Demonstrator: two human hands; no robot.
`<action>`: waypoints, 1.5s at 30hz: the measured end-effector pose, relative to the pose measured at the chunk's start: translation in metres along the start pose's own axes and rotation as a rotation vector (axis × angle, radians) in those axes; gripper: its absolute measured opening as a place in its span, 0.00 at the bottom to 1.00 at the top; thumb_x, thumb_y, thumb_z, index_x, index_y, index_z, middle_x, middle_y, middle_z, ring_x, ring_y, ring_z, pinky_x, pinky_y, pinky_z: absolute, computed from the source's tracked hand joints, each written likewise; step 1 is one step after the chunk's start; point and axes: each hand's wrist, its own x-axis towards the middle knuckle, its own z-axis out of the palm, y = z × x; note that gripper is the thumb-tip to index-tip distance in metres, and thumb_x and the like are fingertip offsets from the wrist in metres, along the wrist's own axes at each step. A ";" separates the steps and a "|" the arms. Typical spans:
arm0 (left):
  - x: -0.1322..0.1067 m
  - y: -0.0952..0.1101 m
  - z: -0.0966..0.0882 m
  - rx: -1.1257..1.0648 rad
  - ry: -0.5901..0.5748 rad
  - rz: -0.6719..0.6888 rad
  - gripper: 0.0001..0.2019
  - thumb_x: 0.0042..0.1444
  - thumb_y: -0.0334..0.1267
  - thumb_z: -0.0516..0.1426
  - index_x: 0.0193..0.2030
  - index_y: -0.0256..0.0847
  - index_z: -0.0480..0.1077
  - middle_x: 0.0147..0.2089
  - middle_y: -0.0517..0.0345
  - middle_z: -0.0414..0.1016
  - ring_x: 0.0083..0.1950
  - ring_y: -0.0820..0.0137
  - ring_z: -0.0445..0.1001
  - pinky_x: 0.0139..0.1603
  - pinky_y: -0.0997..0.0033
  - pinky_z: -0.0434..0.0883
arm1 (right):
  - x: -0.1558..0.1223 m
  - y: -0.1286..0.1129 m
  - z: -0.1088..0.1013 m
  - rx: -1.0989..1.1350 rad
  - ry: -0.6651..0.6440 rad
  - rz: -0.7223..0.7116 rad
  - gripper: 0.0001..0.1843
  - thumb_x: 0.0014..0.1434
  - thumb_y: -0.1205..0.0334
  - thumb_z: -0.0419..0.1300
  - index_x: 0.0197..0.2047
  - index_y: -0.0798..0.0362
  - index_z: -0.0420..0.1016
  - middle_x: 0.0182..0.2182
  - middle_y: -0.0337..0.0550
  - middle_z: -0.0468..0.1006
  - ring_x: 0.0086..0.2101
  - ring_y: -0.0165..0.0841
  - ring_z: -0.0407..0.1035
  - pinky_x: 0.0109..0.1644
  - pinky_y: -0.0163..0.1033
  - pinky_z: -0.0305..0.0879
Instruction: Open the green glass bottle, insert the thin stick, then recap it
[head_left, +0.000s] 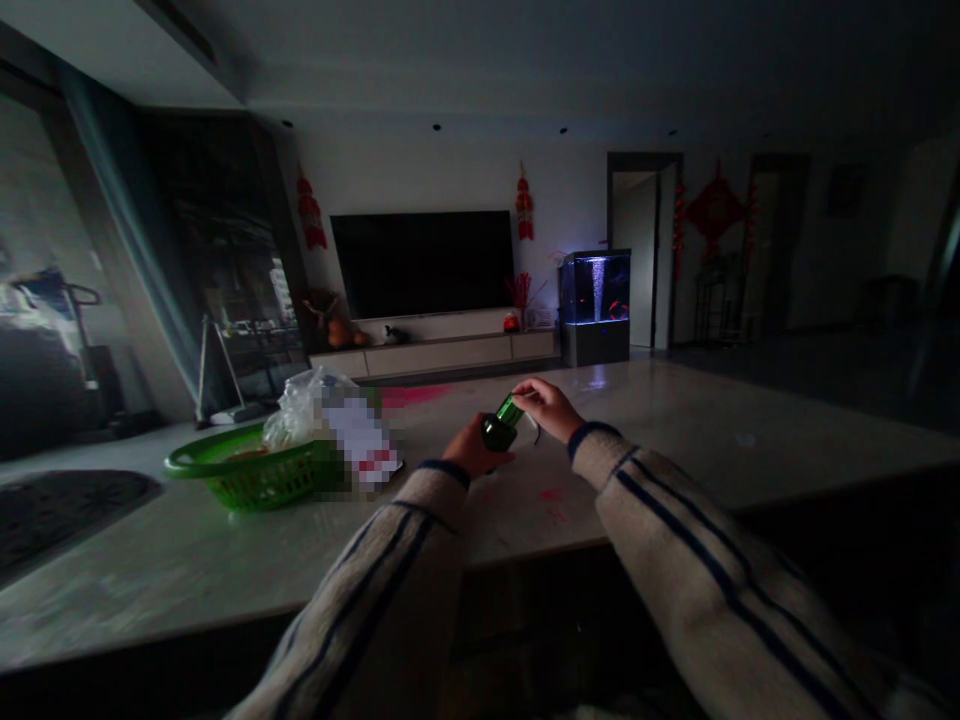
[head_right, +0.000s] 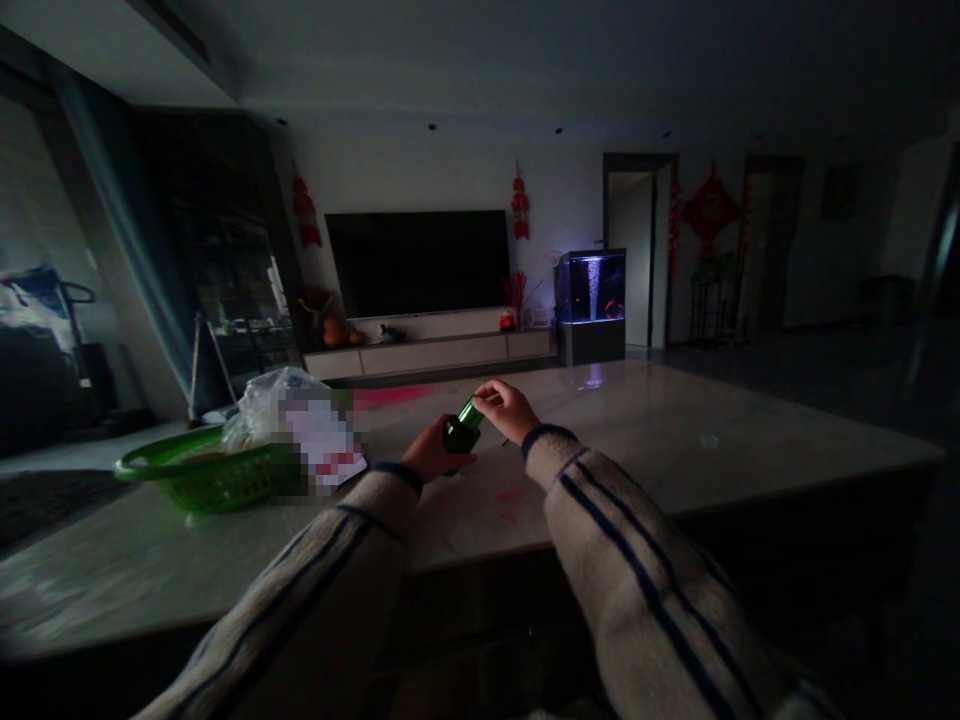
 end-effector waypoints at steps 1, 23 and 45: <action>0.000 0.000 0.000 0.003 -0.001 0.000 0.31 0.33 0.41 0.65 0.46 0.39 0.60 0.35 0.56 0.72 0.37 0.68 0.71 0.35 0.71 0.67 | 0.000 0.000 0.000 0.000 0.002 0.002 0.08 0.46 0.58 0.57 0.30 0.53 0.68 0.29 0.38 0.72 0.28 0.27 0.66 0.34 0.34 0.62; -0.001 0.003 -0.002 0.007 -0.014 -0.022 0.32 0.33 0.41 0.64 0.47 0.38 0.59 0.37 0.54 0.72 0.38 0.67 0.71 0.38 0.68 0.67 | 0.002 0.005 0.000 -0.085 0.019 -0.006 0.15 0.47 0.51 0.58 0.33 0.53 0.68 0.31 0.39 0.73 0.28 0.27 0.65 0.34 0.34 0.62; -0.002 0.004 -0.002 0.020 -0.003 -0.021 0.32 0.33 0.42 0.64 0.47 0.39 0.60 0.37 0.54 0.72 0.38 0.66 0.72 0.37 0.69 0.68 | 0.000 0.000 -0.003 0.009 0.012 0.031 0.10 0.47 0.60 0.55 0.35 0.52 0.68 0.33 0.38 0.72 0.34 0.29 0.66 0.39 0.36 0.62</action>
